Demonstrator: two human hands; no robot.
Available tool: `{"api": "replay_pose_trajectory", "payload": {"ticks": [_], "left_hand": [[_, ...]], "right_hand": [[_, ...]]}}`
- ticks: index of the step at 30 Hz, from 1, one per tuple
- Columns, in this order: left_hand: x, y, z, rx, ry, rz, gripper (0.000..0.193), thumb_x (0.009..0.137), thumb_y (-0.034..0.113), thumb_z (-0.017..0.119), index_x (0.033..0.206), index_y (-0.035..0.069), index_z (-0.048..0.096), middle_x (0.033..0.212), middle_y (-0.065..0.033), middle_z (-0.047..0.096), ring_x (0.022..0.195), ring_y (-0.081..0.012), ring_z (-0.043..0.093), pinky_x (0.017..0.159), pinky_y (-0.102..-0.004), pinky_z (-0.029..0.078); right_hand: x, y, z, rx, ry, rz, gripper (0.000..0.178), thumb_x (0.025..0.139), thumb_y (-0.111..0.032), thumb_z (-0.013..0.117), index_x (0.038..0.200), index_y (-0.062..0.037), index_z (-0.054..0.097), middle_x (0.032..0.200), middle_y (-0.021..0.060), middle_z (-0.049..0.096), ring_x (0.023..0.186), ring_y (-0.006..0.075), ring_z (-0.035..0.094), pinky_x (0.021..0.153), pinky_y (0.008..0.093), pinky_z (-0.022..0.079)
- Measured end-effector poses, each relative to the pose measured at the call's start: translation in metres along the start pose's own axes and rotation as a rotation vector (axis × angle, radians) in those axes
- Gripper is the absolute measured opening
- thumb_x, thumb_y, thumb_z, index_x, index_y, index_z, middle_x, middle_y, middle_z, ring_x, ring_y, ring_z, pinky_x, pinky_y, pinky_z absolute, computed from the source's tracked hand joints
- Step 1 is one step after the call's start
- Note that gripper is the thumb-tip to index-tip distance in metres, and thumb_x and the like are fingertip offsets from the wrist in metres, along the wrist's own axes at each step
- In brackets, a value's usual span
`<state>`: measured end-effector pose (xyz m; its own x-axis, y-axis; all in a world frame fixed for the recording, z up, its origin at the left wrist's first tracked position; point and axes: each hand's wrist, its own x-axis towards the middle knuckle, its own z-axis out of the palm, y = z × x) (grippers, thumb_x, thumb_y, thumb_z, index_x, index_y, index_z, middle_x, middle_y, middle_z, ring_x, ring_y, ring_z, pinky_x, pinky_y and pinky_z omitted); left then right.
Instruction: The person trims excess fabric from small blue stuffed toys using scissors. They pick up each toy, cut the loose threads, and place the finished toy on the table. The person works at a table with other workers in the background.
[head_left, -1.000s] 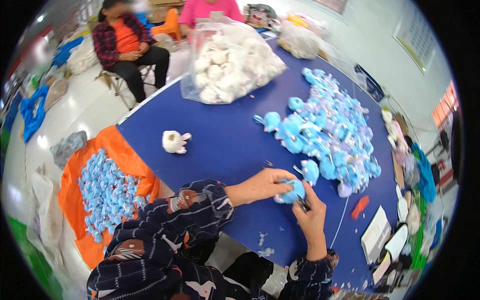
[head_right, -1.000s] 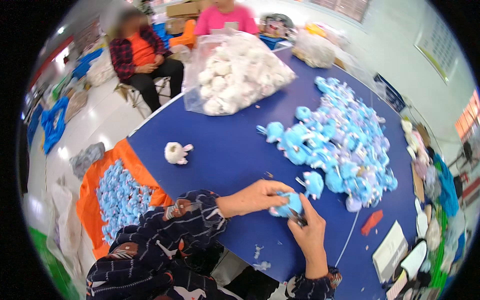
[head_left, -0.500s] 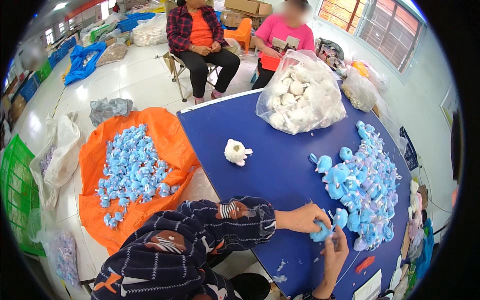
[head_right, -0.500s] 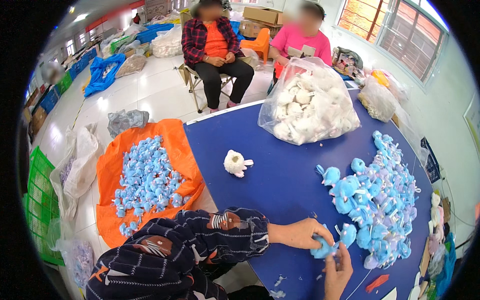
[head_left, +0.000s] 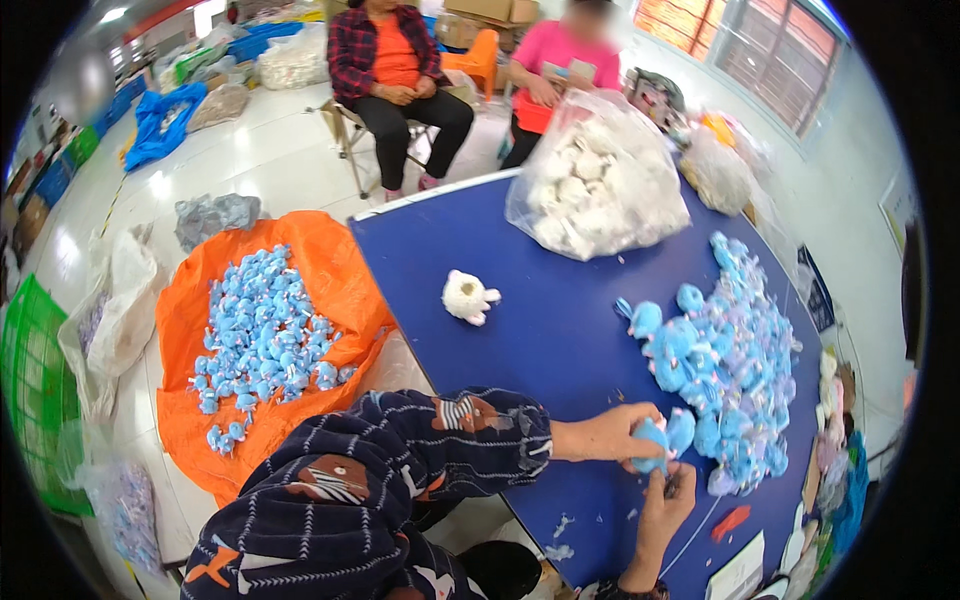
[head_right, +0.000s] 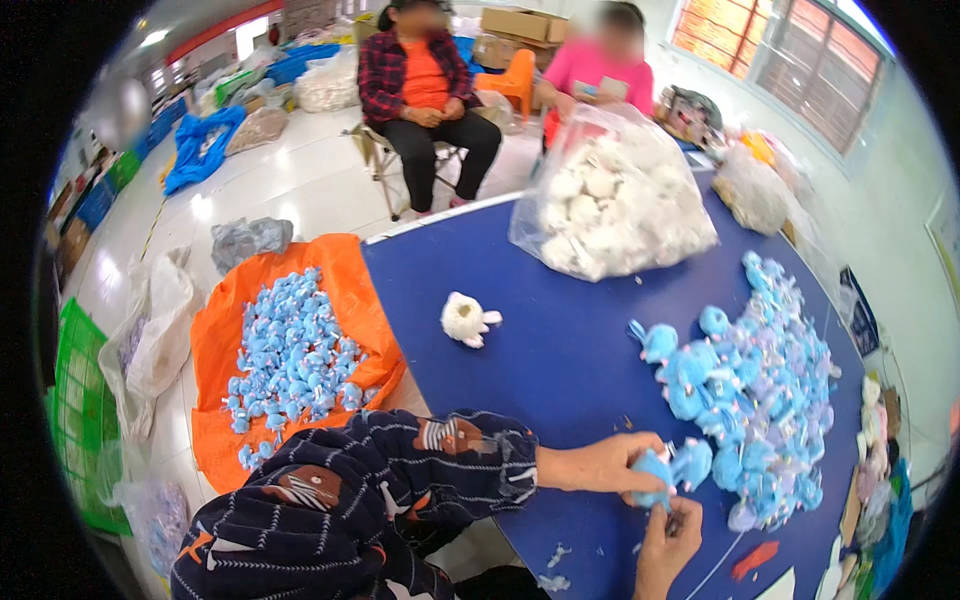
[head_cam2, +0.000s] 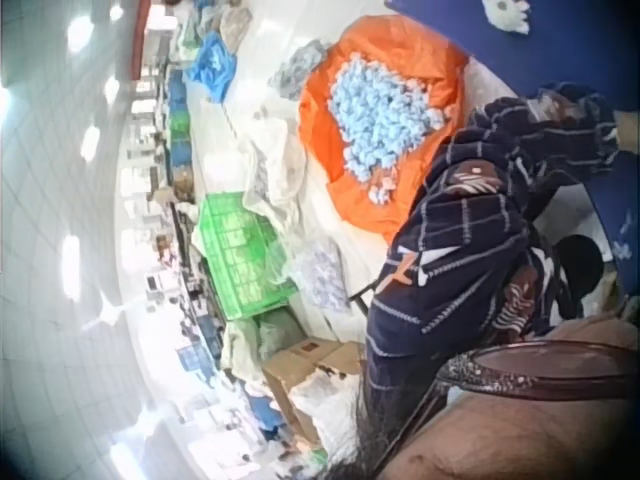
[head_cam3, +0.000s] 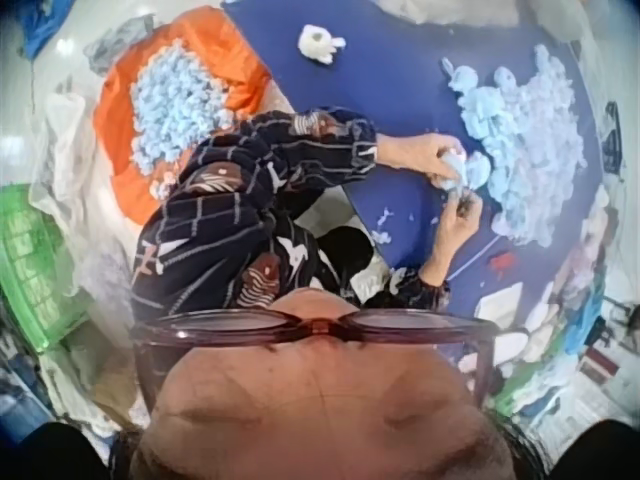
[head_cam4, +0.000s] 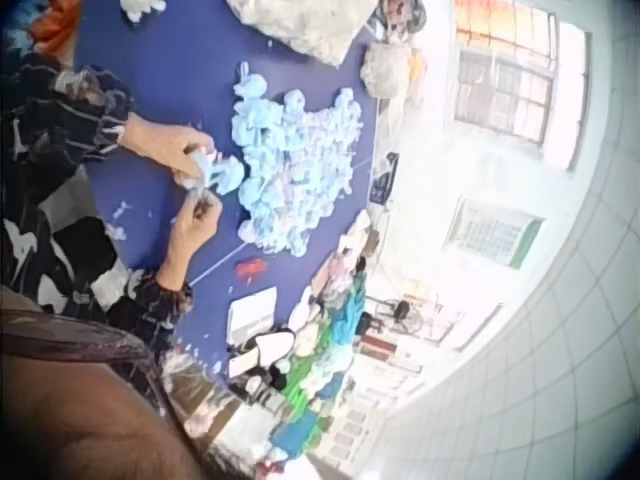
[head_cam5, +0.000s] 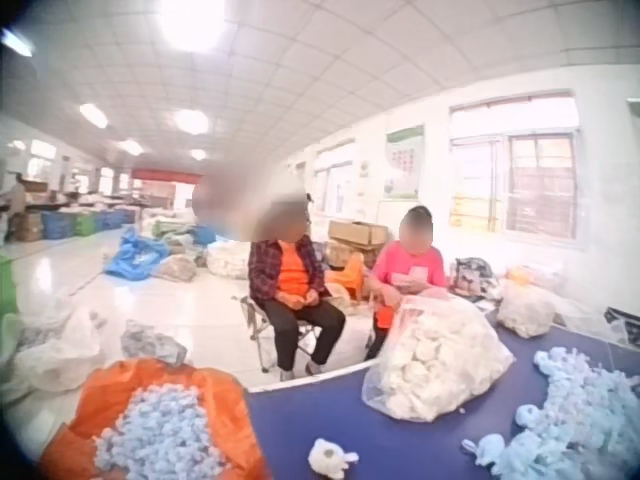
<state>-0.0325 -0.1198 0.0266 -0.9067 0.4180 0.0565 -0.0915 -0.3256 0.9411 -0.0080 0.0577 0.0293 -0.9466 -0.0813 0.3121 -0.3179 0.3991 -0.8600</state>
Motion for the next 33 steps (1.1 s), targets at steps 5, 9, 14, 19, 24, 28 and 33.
{"api": "replay_pose_trajectory", "payload": {"ticks": [5, 9, 14, 19, 24, 28, 33], "left_hand": [[-0.007, -0.006, -0.004, -0.084, 0.157, 0.092, 0.029, 0.087, 0.008, 0.056, 0.113, 0.004, 0.046, 0.102, -0.0087, 0.054, 0.09, -0.0156, 0.058, 0.066, -0.0289, 0.055], [-0.003, -0.009, -0.006, -0.254, 0.102, 0.022, 0.031, 0.09, 0.009, 0.051, 0.119, 0.007, 0.041, 0.109, -0.0094, 0.053, 0.095, -0.0167, 0.058, 0.078, -0.0307, 0.053], [-0.003, -0.009, 0.002, -0.394, 0.032, 0.006, 0.019, 0.092, 0.011, 0.048, 0.11, 0.01, 0.042, 0.113, -0.0102, 0.052, 0.106, -0.018, 0.054, 0.088, -0.0317, 0.049], [-0.002, -0.014, -0.002, -0.313, 0.041, 0.041, 0.03, 0.087, 0.005, 0.055, 0.113, 0.008, 0.041, 0.108, -0.0092, 0.054, 0.099, -0.0162, 0.056, 0.082, -0.0297, 0.05], [-0.006, -0.009, 0.002, -0.166, 0.084, -0.001, 0.043, 0.083, 0.003, 0.059, 0.12, 0.006, 0.036, 0.104, -0.0101, 0.055, 0.087, -0.0157, 0.06, 0.07, -0.0269, 0.052], [-0.003, -0.004, 0.001, -0.173, 0.057, -0.016, 0.039, 0.086, 0.008, 0.056, 0.12, 0.006, 0.036, 0.105, -0.0115, 0.055, 0.08, -0.016, 0.061, 0.066, -0.0262, 0.053], [-0.003, 0.001, -0.002, -0.097, 0.065, -0.034, 0.034, 0.09, 0.02, 0.053, 0.118, 0.005, 0.039, 0.101, -0.0119, 0.057, 0.073, -0.0155, 0.062, 0.061, -0.0241, 0.053]], "right_hand": [[0.006, 0.002, 0.018, -0.215, 0.065, -0.19, 0.013, 0.075, -0.004, 0.066, 0.083, -0.0024, 0.056, 0.074, 0.0091, 0.059, 0.064, 0.0139, 0.058, 0.058, 0.0265, 0.046], [0.012, 0.011, 0.017, 0.013, 0.034, -0.087, 0.015, 0.077, -0.005, 0.065, 0.083, -0.002, 0.053, 0.063, 0.0055, 0.055, 0.055, 0.0092, 0.053, 0.052, 0.0239, 0.042], [0.009, 0.008, 0.01, 0.083, 0.016, -0.034, 0.012, 0.079, -0.006, 0.063, 0.084, -0.0019, 0.052, 0.061, 0.0046, 0.054, 0.053, 0.0084, 0.049, 0.049, 0.0239, 0.039], [0.009, 0.004, 0.01, -0.017, -0.006, -0.025, 0.013, 0.082, -0.008, 0.061, 0.085, -0.0015, 0.051, 0.066, 0.001, 0.053, 0.056, 0.0047, 0.046, 0.05, 0.0208, 0.037], [0.011, 0.009, 0.012, 0.344, -0.046, 0.14, 0.013, 0.084, -0.01, 0.061, 0.085, -0.0017, 0.051, 0.069, 0.0003, 0.054, 0.056, 0.0045, 0.047, 0.049, 0.0199, 0.038], [0.012, 0.014, 0.013, 0.329, -0.024, 0.093, 0.013, 0.083, -0.01, 0.061, 0.084, -0.0013, 0.052, 0.067, 0.0009, 0.054, 0.054, 0.0048, 0.044, 0.049, 0.0216, 0.036], [0.011, 0.014, 0.013, 0.176, 0.009, 0.02, 0.013, 0.081, -0.009, 0.062, 0.081, -0.0008, 0.052, 0.06, 0.0002, 0.05, 0.053, 0.0043, 0.042, 0.048, 0.0223, 0.035]]}}
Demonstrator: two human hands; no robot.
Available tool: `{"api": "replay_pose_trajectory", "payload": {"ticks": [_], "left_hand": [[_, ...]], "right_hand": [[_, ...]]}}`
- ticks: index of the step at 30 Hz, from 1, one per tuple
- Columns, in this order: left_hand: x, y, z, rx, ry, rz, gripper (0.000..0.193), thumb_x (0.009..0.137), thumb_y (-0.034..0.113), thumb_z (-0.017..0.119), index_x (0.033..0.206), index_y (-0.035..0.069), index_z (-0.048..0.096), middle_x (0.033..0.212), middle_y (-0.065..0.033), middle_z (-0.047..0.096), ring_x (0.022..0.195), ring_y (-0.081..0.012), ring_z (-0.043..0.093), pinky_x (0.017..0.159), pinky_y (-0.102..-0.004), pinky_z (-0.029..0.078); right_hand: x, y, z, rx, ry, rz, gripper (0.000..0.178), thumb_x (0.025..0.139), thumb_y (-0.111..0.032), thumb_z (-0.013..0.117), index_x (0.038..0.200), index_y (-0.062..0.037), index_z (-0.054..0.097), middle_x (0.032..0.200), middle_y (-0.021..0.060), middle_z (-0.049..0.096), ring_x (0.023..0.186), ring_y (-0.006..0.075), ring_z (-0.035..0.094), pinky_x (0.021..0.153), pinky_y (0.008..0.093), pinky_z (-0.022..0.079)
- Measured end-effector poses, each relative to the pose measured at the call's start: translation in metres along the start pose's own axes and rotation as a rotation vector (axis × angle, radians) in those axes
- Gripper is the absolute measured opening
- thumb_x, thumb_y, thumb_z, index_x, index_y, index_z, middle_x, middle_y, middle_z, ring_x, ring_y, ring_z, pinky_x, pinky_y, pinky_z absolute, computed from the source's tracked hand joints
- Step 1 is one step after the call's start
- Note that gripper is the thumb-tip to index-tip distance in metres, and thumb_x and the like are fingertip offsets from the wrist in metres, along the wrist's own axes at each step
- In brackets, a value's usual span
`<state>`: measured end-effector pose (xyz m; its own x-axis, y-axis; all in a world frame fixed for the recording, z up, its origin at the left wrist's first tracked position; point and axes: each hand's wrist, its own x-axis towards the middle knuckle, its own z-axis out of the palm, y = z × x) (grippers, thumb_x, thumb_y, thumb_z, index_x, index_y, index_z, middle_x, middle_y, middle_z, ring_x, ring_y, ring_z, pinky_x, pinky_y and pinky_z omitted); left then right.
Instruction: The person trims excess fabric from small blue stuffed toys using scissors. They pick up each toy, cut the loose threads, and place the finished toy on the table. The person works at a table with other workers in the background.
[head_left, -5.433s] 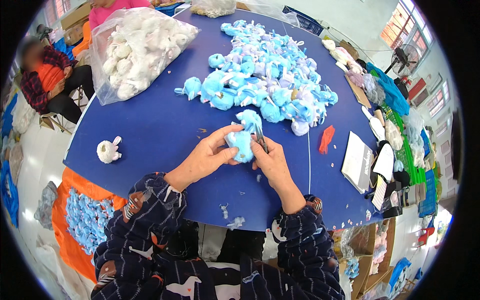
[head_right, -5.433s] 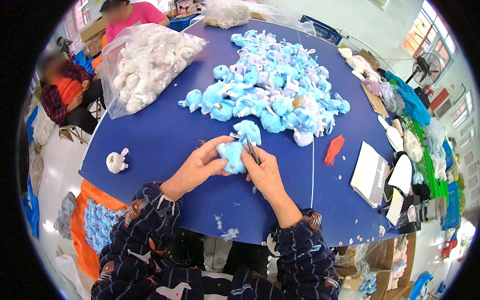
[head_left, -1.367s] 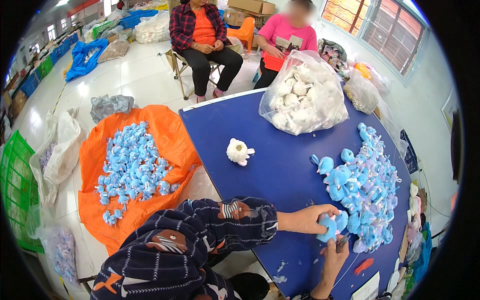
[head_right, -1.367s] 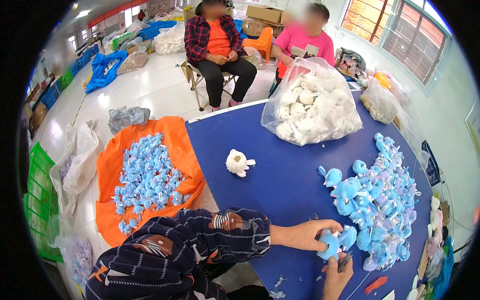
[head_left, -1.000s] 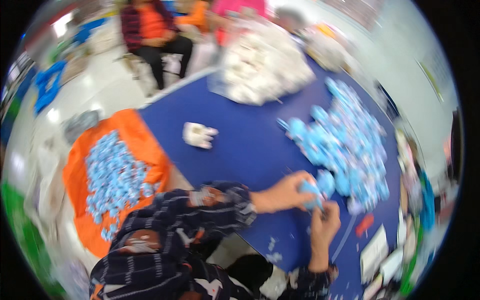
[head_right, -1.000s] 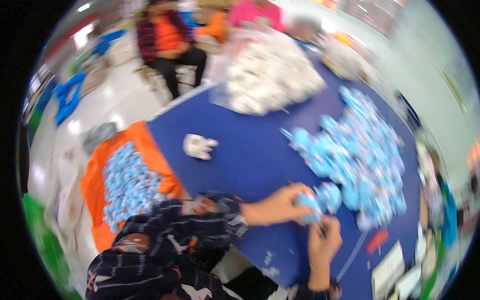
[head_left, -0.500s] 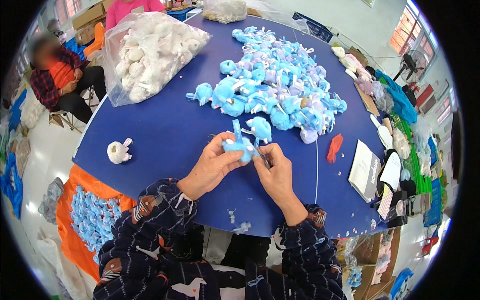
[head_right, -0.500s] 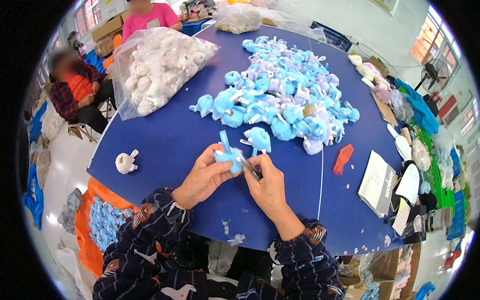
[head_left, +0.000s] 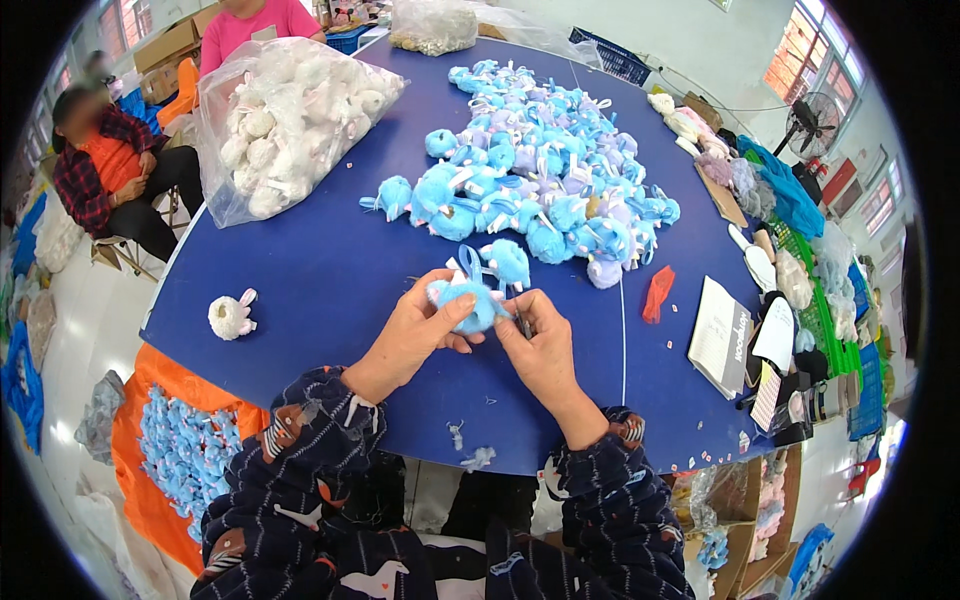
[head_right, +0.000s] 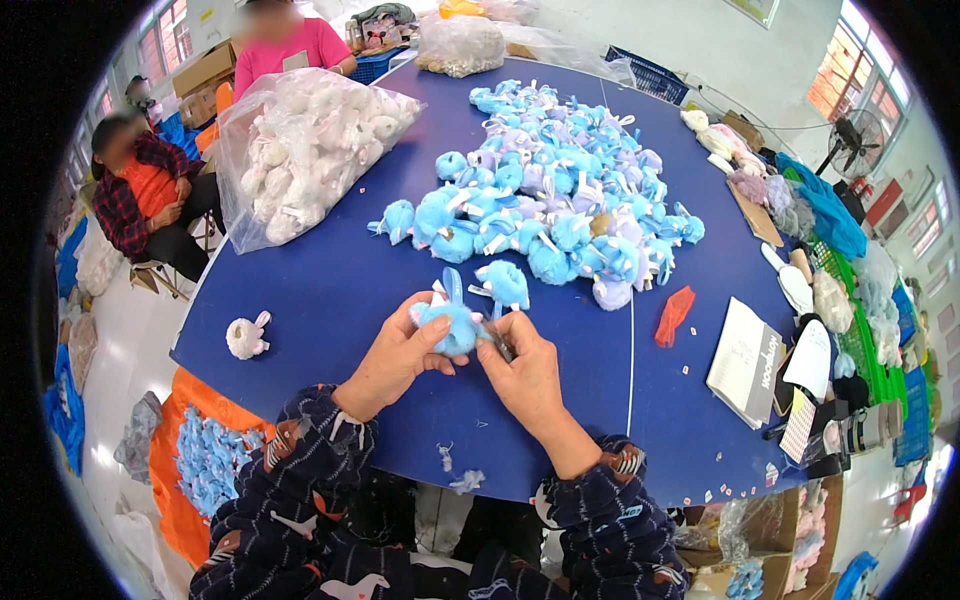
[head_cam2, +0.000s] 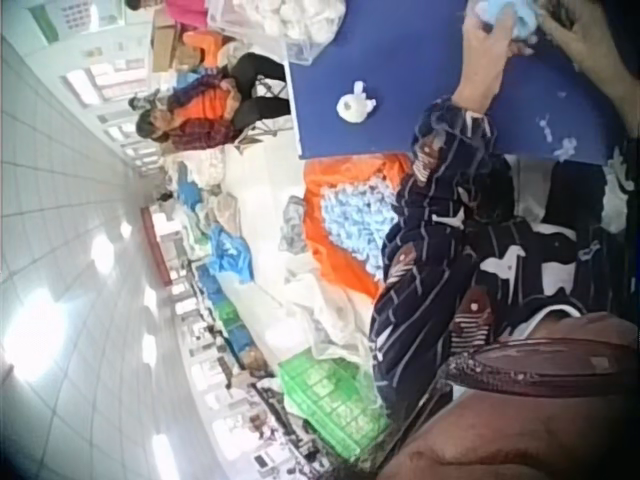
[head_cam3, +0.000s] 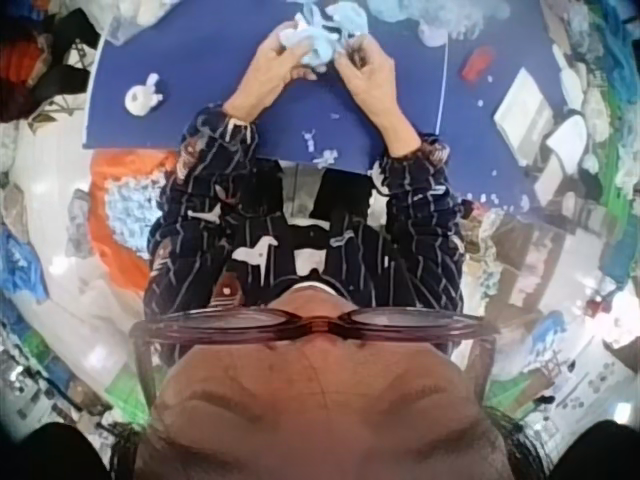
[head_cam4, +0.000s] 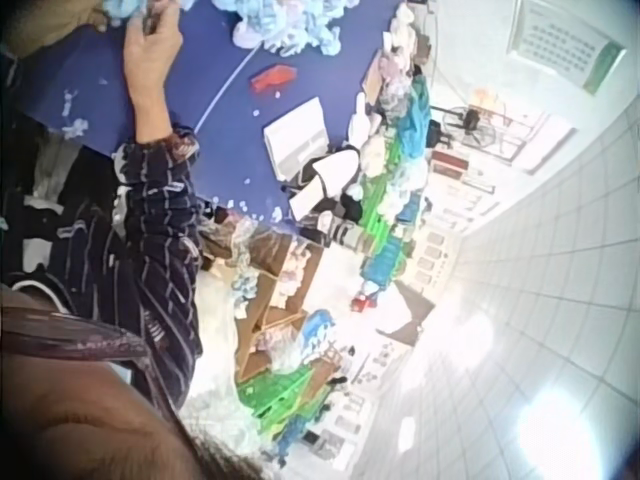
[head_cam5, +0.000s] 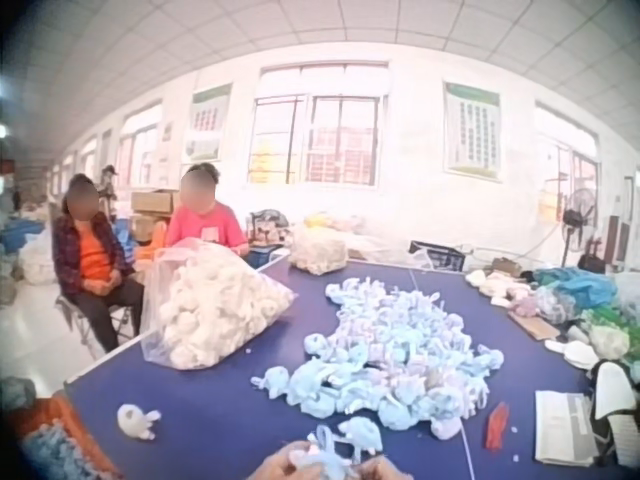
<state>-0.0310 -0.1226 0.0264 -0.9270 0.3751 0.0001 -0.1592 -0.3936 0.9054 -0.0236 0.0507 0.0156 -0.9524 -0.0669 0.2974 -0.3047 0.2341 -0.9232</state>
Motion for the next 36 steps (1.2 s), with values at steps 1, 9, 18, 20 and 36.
{"api": "replay_pose_trajectory", "payload": {"ticks": [1, 9, 18, 20, 36], "left_hand": [[0.0, -0.003, -0.001, 0.015, 0.018, 0.017, 0.034, 0.091, 0.022, 0.052, 0.118, 0.005, 0.04, 0.099, -0.0116, 0.058, 0.071, -0.0151, 0.062, 0.059, -0.0234, 0.052], [-0.004, -0.005, 0.007, 0.172, 0.1, 0.114, 0.036, 0.09, 0.024, 0.053, 0.116, 0.001, 0.042, 0.085, -0.0096, 0.06, 0.059, -0.0108, 0.059, 0.048, -0.0211, 0.049], [0.006, -0.005, -0.002, -0.173, 0.096, 0.076, 0.03, 0.089, 0.013, 0.055, 0.116, 0.006, 0.045, 0.105, -0.0083, 0.057, 0.083, -0.0127, 0.06, 0.069, -0.0245, 0.051], [0.008, -0.007, -0.007, -0.205, 0.06, 0.047, 0.028, 0.09, 0.009, 0.051, 0.118, 0.007, 0.044, 0.112, -0.0085, 0.055, 0.093, -0.0155, 0.058, 0.075, -0.027, 0.05], [0.013, -0.012, -0.006, -0.148, 0.12, -0.14, 0.027, 0.092, 0.027, 0.05, 0.111, 0.008, 0.047, 0.101, -0.0066, 0.058, 0.084, -0.0144, 0.058, 0.067, -0.0249, 0.046]], "right_hand": [[-0.001, -0.003, 0.003, -0.014, 0.0, -0.017, 0.013, 0.081, -0.009, 0.062, 0.081, -0.0008, 0.052, 0.059, 0.0001, 0.05, 0.053, 0.0044, 0.041, 0.048, 0.0226, 0.035], [0.0, -0.003, 0.0, 0.291, -0.126, 0.212, 0.015, 0.081, -0.014, 0.063, 0.082, -0.003, 0.053, 0.066, 0.0008, 0.054, 0.053, 0.0051, 0.046, 0.049, 0.0215, 0.039], [0.005, -0.014, -0.012, 0.793, 0.047, 0.369, 0.019, 0.09, -0.025, 0.052, 0.087, -0.0068, 0.054, 0.083, 0.0043, 0.057, 0.041, 0.0031, 0.028, 0.051, 0.0243, 0.037], [0.001, -0.024, -0.022, 1.056, 0.02, 0.361, 0.029, 0.091, -0.03, 0.048, 0.076, -0.0046, 0.053, 0.085, 0.0098, 0.06, 0.039, 0.0053, 0.028, 0.052, 0.0285, 0.04], [-0.049, -0.087, -0.035, 1.622, -0.925, -0.307, 0.019, 0.081, -0.009, 0.06, 0.086, 0.0089, 0.064, 0.086, 0.0264, 0.061, 0.057, 0.0229, 0.061, 0.048, 0.0283, 0.048]]}}
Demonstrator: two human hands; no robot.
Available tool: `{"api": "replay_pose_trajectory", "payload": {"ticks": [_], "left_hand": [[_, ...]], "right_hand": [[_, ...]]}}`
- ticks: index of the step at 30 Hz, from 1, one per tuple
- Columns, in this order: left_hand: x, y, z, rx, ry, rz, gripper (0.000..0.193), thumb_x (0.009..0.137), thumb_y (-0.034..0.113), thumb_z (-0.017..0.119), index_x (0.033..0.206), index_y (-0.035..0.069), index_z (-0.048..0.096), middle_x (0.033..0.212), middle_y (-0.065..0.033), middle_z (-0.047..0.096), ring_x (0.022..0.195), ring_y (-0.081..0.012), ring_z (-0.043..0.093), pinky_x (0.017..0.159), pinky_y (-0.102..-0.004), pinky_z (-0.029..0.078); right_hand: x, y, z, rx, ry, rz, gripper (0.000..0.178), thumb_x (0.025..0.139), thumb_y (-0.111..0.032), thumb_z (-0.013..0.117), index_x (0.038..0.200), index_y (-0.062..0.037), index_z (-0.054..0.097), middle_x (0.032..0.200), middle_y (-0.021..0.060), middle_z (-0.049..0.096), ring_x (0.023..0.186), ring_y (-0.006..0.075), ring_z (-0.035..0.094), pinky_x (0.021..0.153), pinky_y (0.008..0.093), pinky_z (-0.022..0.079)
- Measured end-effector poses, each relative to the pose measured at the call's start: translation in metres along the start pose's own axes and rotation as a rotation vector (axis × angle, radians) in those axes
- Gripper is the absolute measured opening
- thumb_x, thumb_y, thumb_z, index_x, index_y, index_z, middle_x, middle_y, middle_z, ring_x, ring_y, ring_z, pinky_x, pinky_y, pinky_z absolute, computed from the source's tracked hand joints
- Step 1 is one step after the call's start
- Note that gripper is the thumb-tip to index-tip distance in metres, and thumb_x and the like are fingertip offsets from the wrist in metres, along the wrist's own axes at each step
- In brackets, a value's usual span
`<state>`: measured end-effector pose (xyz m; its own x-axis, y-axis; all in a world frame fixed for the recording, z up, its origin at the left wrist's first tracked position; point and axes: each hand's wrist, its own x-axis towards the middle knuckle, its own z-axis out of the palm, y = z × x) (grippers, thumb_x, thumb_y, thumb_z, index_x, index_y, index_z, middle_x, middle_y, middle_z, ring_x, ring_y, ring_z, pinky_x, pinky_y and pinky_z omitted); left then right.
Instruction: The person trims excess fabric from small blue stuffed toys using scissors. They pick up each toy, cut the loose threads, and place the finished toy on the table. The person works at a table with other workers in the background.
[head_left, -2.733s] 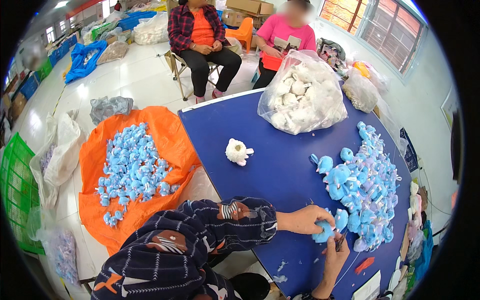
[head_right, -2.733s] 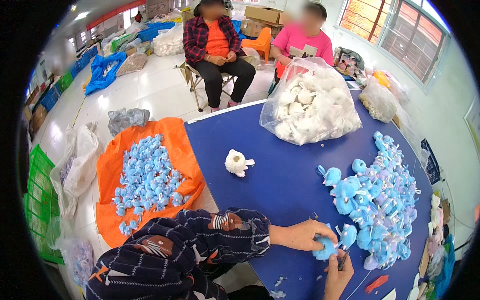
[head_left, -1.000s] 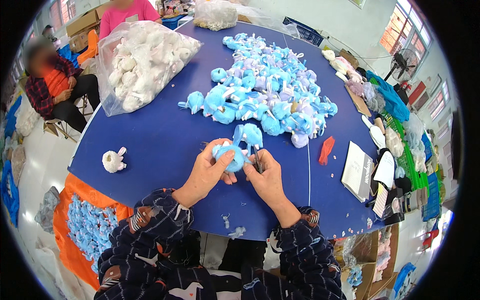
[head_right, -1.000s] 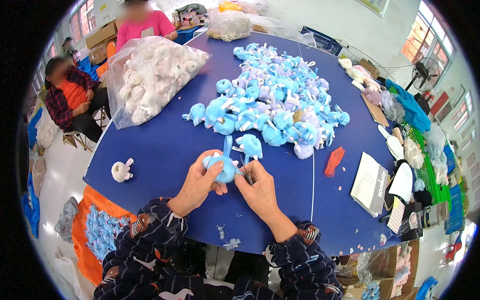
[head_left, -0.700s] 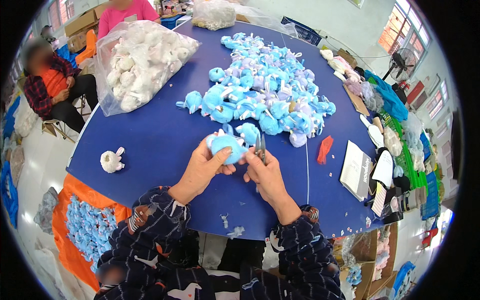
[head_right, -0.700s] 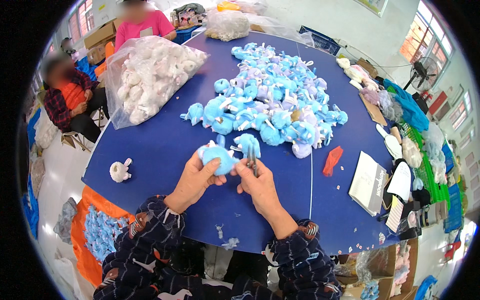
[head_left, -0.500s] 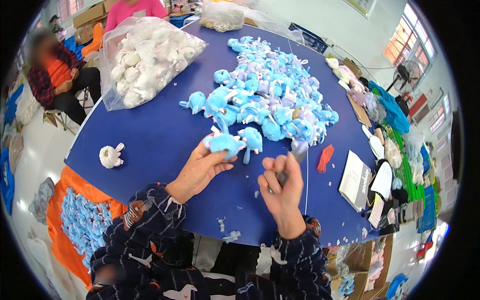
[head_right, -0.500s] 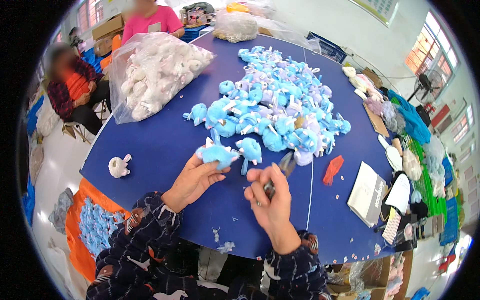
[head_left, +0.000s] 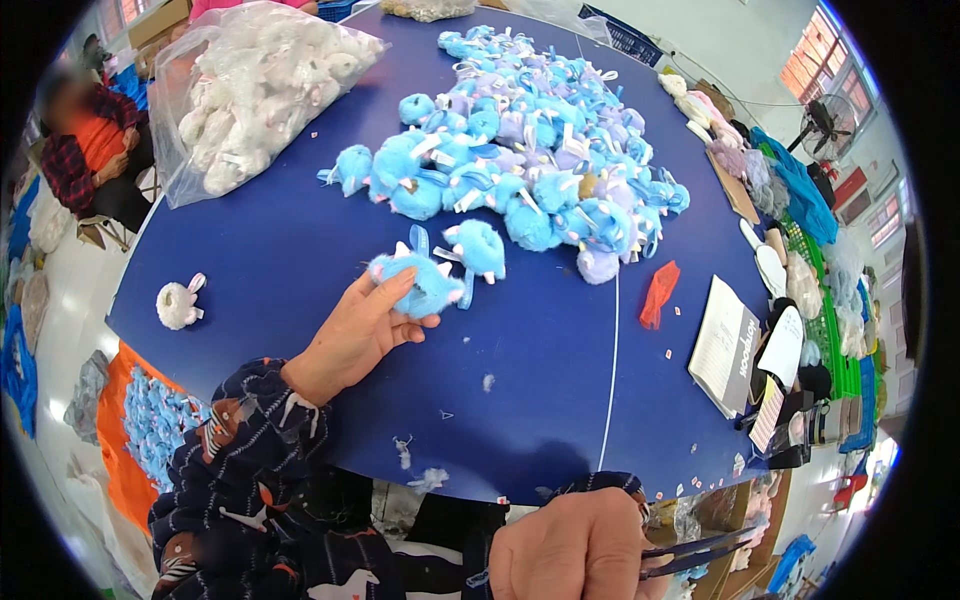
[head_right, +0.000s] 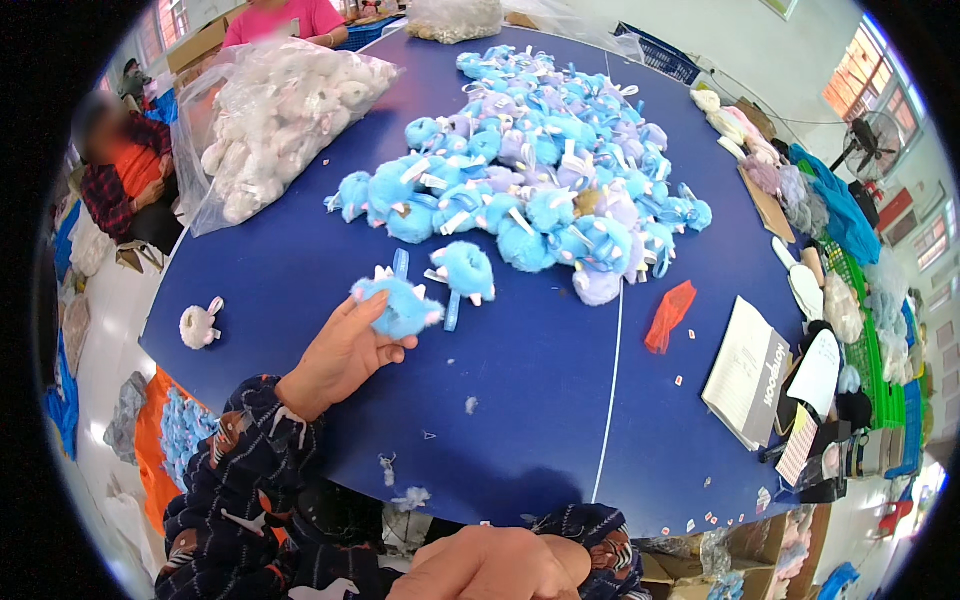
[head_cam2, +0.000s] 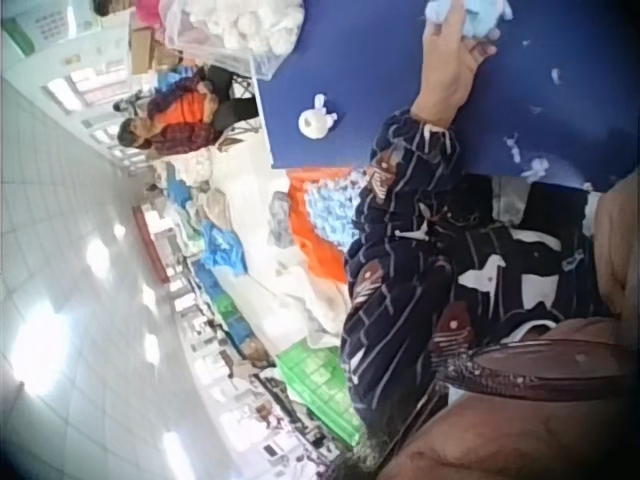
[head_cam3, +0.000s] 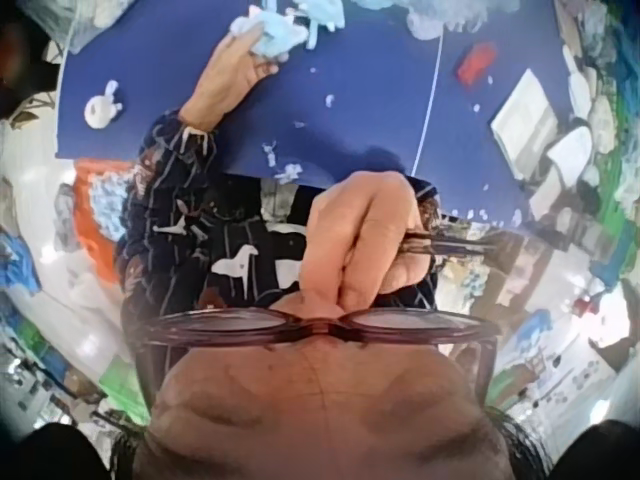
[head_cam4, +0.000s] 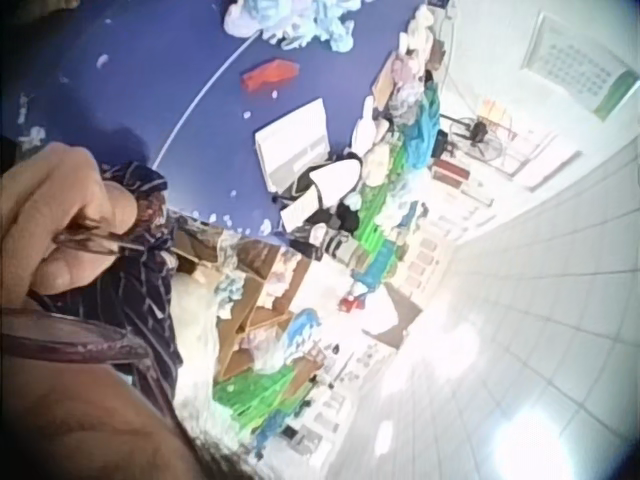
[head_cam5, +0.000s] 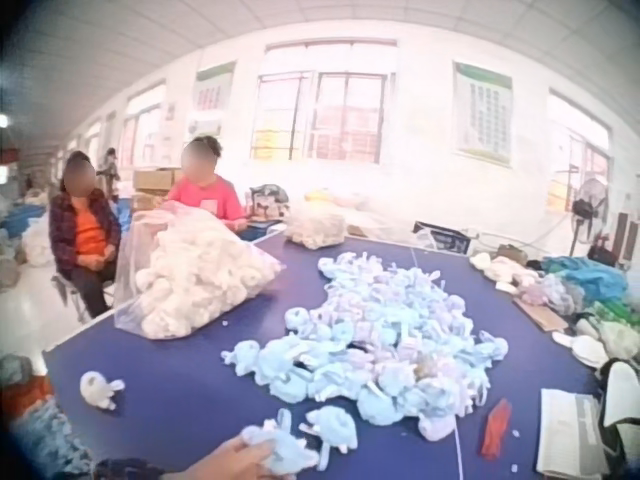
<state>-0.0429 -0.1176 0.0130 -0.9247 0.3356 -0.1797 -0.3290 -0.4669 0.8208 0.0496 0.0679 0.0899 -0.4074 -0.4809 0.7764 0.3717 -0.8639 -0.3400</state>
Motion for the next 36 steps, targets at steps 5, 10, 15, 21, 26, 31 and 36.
{"api": "replay_pose_trajectory", "payload": {"ticks": [5, 10, 15, 21, 26, 31, 36], "left_hand": [[0.0, 0.0, 0.002, 0.06, 0.014, -0.03, 0.029, 0.091, 0.028, 0.051, 0.11, 0.006, 0.047, 0.099, -0.0079, 0.058, 0.081, -0.0146, 0.058, 0.065, -0.0242, 0.046], [-0.003, 0.001, -0.001, 0.074, 0.015, -0.023, 0.03, 0.091, 0.028, 0.051, 0.111, 0.005, 0.047, 0.1, -0.0084, 0.059, 0.081, -0.0145, 0.058, 0.065, -0.0243, 0.046], [-0.004, 0.003, 0.008, 0.09, 0.001, -0.034, 0.031, 0.091, 0.028, 0.052, 0.111, 0.005, 0.047, 0.1, -0.0087, 0.058, 0.081, -0.0142, 0.058, 0.065, -0.0236, 0.046], [-0.01, 0.003, 0.007, 0.087, 0.008, -0.046, 0.03, 0.091, 0.026, 0.051, 0.111, 0.004, 0.047, 0.1, -0.0089, 0.058, 0.081, -0.0145, 0.058, 0.064, -0.0234, 0.046], [-0.011, 0.004, 0.01, 0.112, 0.016, -0.042, 0.031, 0.092, 0.025, 0.049, 0.113, 0.003, 0.047, 0.1, -0.0093, 0.059, 0.078, -0.0153, 0.059, 0.063, -0.0248, 0.047], [-0.015, 0.001, 0.008, 0.096, 0.069, -0.007, 0.031, 0.092, 0.026, 0.049, 0.114, 0.004, 0.048, 0.099, -0.0091, 0.06, 0.075, -0.0149, 0.059, 0.061, -0.0246, 0.047], [-0.009, -0.004, 0.016, 0.092, 0.086, 0.121, 0.028, 0.093, 0.029, 0.048, 0.11, 0.006, 0.047, 0.092, -0.0074, 0.061, 0.067, -0.0115, 0.056, 0.057, -0.023, 0.045]], "right_hand": [[-0.006, -0.001, 0.002, -0.023, 0.085, -0.069, 0.019, 0.08, -0.009, 0.06, 0.084, 0.0095, 0.064, 0.085, 0.0257, 0.061, 0.057, 0.0237, 0.061, 0.049, 0.0281, 0.049], [-0.001, 0.003, -0.002, -0.053, 0.056, -0.122, 0.02, 0.079, -0.01, 0.06, 0.083, 0.0099, 0.064, 0.085, 0.0252, 0.061, 0.059, 0.0246, 0.062, 0.05, 0.0284, 0.05], [-0.001, 0.008, 0.003, -0.11, 0.053, -0.212, 0.021, 0.078, -0.01, 0.06, 0.082, 0.0104, 0.064, 0.084, 0.0247, 0.061, 0.061, 0.0255, 0.063, 0.051, 0.0288, 0.051], [0.002, -0.001, -0.004, -0.101, -0.002, -0.121, 0.022, 0.077, -0.011, 0.062, 0.083, 0.0099, 0.065, 0.085, 0.024, 0.062, 0.064, 0.0266, 0.063, 0.053, 0.029, 0.051], [0.004, -0.009, -0.016, -0.008, -0.203, -0.099, 0.024, 0.08, -0.016, 0.06, 0.084, 0.0073, 0.063, 0.085, 0.0206, 0.062, 0.061, 0.0249, 0.06, 0.053, 0.0285, 0.049], [-0.003, -0.022, -0.012, -0.25, 0.39, -0.094, 0.033, 0.086, -0.03, 0.049, 0.074, 0.0005, 0.055, 0.077, 0.0138, 0.053, 0.048, 0.0173, 0.046, 0.047, 0.029, 0.043], [-0.002, -0.023, -0.052, -0.791, 0.881, 0.012, 0.023, 0.088, -0.021, 0.048, 0.088, -0.0011, 0.06, 0.084, 0.0115, 0.054, 0.048, 0.0074, 0.039, 0.052, 0.0267, 0.042]]}}
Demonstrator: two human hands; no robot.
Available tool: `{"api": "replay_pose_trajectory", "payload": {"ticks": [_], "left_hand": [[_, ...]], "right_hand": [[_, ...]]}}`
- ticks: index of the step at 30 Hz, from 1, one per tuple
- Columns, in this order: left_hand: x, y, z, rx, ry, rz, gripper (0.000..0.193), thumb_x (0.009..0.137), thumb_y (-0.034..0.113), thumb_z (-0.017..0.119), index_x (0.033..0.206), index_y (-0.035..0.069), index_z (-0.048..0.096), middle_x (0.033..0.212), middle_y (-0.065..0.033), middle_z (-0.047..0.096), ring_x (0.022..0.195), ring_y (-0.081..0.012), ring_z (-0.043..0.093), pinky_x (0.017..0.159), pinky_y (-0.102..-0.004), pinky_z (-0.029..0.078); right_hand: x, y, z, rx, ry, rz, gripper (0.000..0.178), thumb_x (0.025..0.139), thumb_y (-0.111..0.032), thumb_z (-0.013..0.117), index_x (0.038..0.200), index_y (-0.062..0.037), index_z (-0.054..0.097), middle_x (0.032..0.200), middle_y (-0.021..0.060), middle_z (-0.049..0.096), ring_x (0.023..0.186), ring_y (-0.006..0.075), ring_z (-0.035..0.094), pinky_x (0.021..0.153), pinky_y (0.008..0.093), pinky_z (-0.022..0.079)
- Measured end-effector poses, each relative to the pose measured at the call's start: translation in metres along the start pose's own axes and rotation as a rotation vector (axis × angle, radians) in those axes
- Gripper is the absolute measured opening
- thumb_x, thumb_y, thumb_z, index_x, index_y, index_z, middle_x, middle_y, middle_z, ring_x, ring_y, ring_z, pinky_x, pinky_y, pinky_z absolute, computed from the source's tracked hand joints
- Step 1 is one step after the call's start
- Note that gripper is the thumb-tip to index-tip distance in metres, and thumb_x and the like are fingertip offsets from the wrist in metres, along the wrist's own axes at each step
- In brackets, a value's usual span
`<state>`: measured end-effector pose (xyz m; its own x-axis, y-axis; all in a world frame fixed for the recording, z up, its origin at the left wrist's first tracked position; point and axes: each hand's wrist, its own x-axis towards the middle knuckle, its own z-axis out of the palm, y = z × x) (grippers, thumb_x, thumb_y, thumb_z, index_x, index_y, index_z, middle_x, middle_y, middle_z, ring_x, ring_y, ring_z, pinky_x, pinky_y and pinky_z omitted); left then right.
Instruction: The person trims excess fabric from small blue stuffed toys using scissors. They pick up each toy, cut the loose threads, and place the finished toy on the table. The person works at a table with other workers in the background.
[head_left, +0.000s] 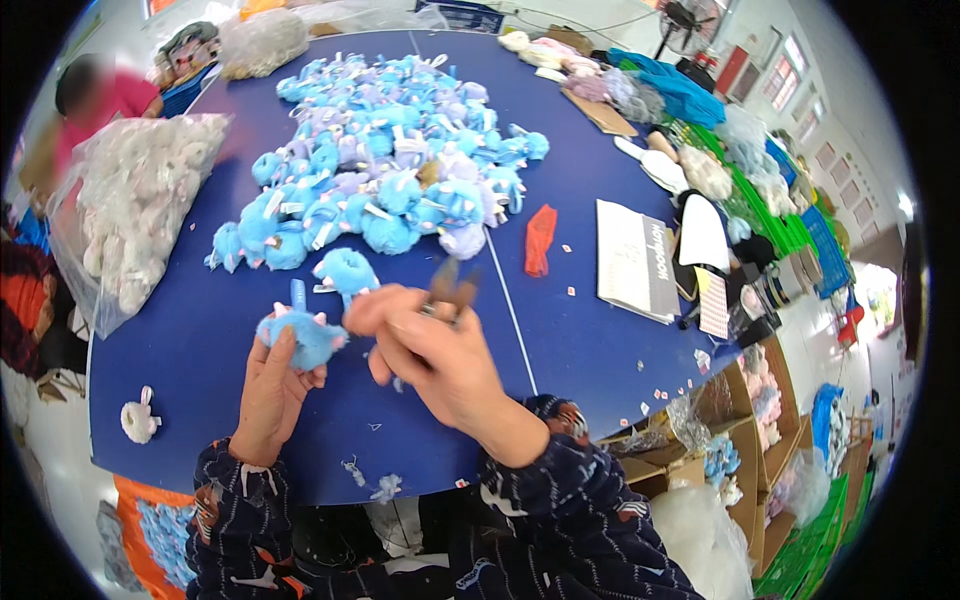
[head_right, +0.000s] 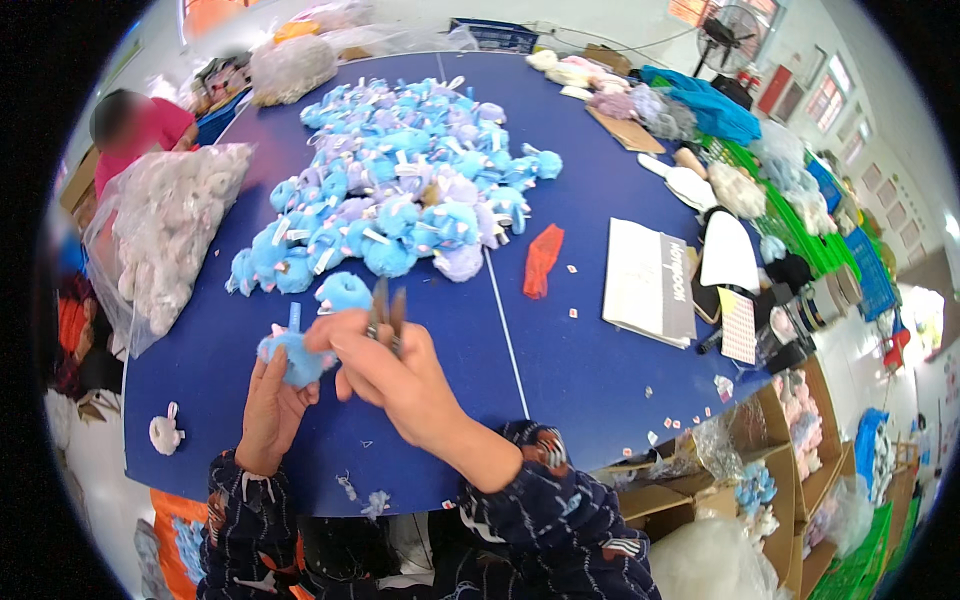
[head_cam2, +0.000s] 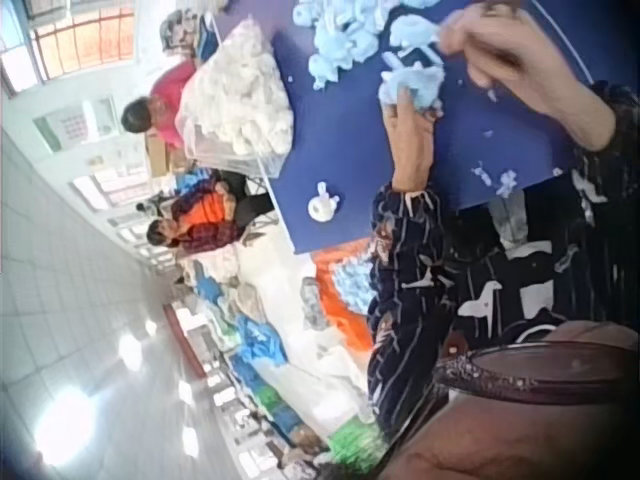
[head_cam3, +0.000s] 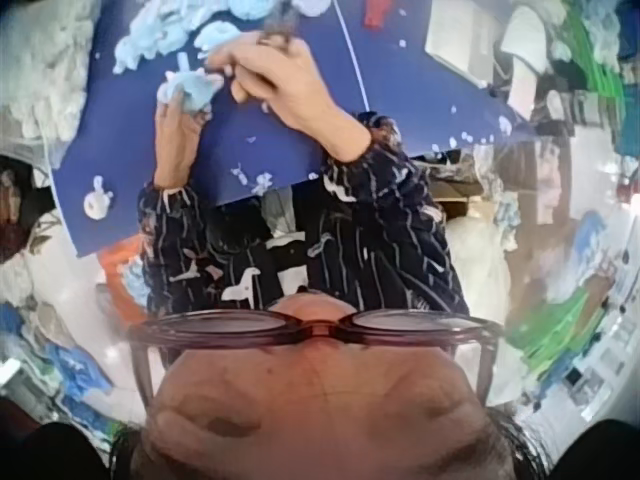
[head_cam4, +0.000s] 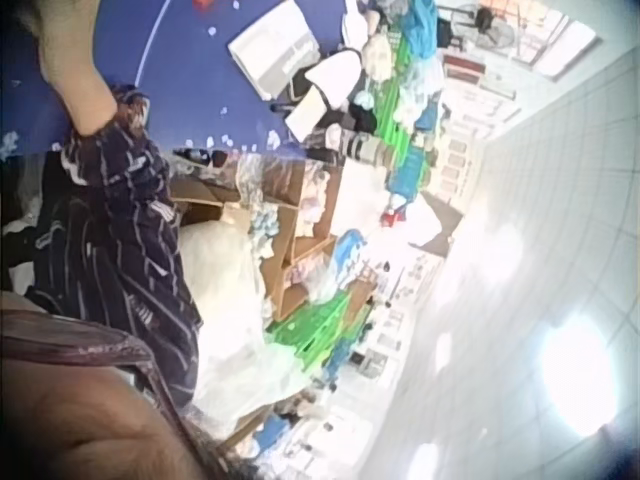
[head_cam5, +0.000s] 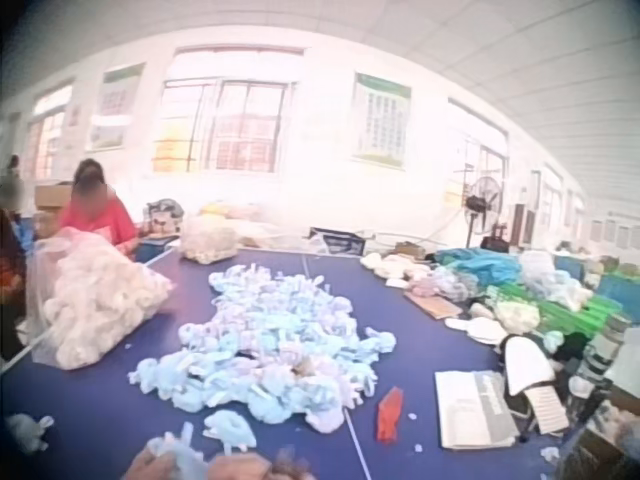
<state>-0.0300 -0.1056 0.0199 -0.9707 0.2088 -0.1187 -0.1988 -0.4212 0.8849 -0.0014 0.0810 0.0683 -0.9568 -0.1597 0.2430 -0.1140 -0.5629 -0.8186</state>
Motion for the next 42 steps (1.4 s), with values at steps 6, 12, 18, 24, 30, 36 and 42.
{"api": "replay_pose_trajectory", "payload": {"ticks": [6, 12, 18, 24, 30, 36, 42], "left_hand": [[0.002, 0.002, -0.002, 0.001, -0.025, 0.148, 0.024, 0.095, 0.027, 0.044, 0.109, 0.007, 0.046, 0.087, -0.0053, 0.058, 0.056, -0.0087, 0.05, 0.047, -0.0206, 0.038], [0.005, -0.002, -0.007, 0.012, 0.014, 0.138, 0.027, 0.095, 0.03, 0.044, 0.109, 0.008, 0.046, 0.086, -0.0031, 0.057, 0.055, -0.0096, 0.049, 0.046, -0.0215, 0.036], [0.006, -0.002, -0.007, 0.049, 0.053, 0.104, 0.032, 0.093, 0.037, 0.046, 0.103, 0.007, 0.05, 0.08, -0.0033, 0.057, 0.055, -0.0088, 0.048, 0.047, -0.0209, 0.035], [0.007, -0.003, 0.001, 0.068, 0.059, 0.088, 0.033, 0.093, 0.039, 0.045, 0.102, 0.007, 0.05, 0.079, -0.0037, 0.057, 0.056, -0.0089, 0.049, 0.049, -0.0213, 0.037], [0.003, 0.0, 0.005, 0.019, 0.105, 0.077, 0.038, 0.094, 0.039, 0.042, 0.116, 0.009, 0.044, 0.091, -0.0052, 0.059, 0.064, -0.0109, 0.052, 0.054, -0.0235, 0.039], [0.017, -0.007, -0.008, 0.158, -0.087, 0.041, 0.039, 0.092, 0.031, 0.046, 0.122, 0.005, 0.042, 0.109, -0.0128, 0.06, 0.088, -0.0194, 0.062, 0.061, -0.0252, 0.048], [0.01, -0.002, -0.017, 0.118, -0.099, 0.061, 0.032, 0.091, 0.022, 0.052, 0.118, 0.006, 0.046, 0.098, -0.0017, 0.06, 0.08, -0.0071, 0.058, 0.059, -0.0213, 0.047]], "right_hand": [[0.028, 0.045, -0.025, -1.103, 0.205, -0.452, 0.032, 0.072, -0.015, 0.066, 0.101, -0.0053, 0.055, 0.109, 0.0135, 0.053, 0.079, 0.0349, 0.059, 0.065, 0.0393, 0.049], [0.047, 0.071, -0.037, -1.505, 0.224, -0.261, 0.047, 0.074, -0.029, 0.067, 0.11, -0.0064, 0.047, 0.101, 0.0154, 0.053, 0.074, 0.0324, 0.061, 0.059, 0.0401, 0.049], [0.055, 0.086, -0.049, -1.588, 0.194, -0.254, 0.037, 0.071, -0.017, 0.067, 0.101, -0.0054, 0.048, 0.085, 0.0146, 0.055, 0.067, 0.032, 0.06, 0.056, 0.0411, 0.048], [0.052, 0.078, -0.053, -1.518, 0.199, -0.228, 0.035, 0.07, -0.014, 0.066, 0.098, -0.0057, 0.047, 0.086, 0.0152, 0.054, 0.071, 0.0331, 0.06, 0.06, 0.0422, 0.048], [0.055, 0.076, -0.047, -1.288, 0.227, -0.276, 0.034, 0.071, -0.015, 0.063, 0.101, -0.0065, 0.047, 0.096, 0.0172, 0.054, 0.083, 0.0368, 0.057, 0.069, 0.0439, 0.047], [0.05, 0.06, -0.049, -1.288, 0.315, -0.292, 0.032, 0.072, -0.015, 0.059, 0.101, -0.0061, 0.051, 0.09, 0.0206, 0.059, 0.083, 0.04, 0.058, 0.069, 0.0439, 0.047], [0.046, 0.065, -0.042, -1.281, 0.26, -0.251, 0.034, 0.073, -0.01, 0.062, 0.104, -0.0017, 0.049, 0.086, 0.0172, 0.059, 0.075, 0.0266, 0.061, 0.067, 0.034, 0.047]]}}
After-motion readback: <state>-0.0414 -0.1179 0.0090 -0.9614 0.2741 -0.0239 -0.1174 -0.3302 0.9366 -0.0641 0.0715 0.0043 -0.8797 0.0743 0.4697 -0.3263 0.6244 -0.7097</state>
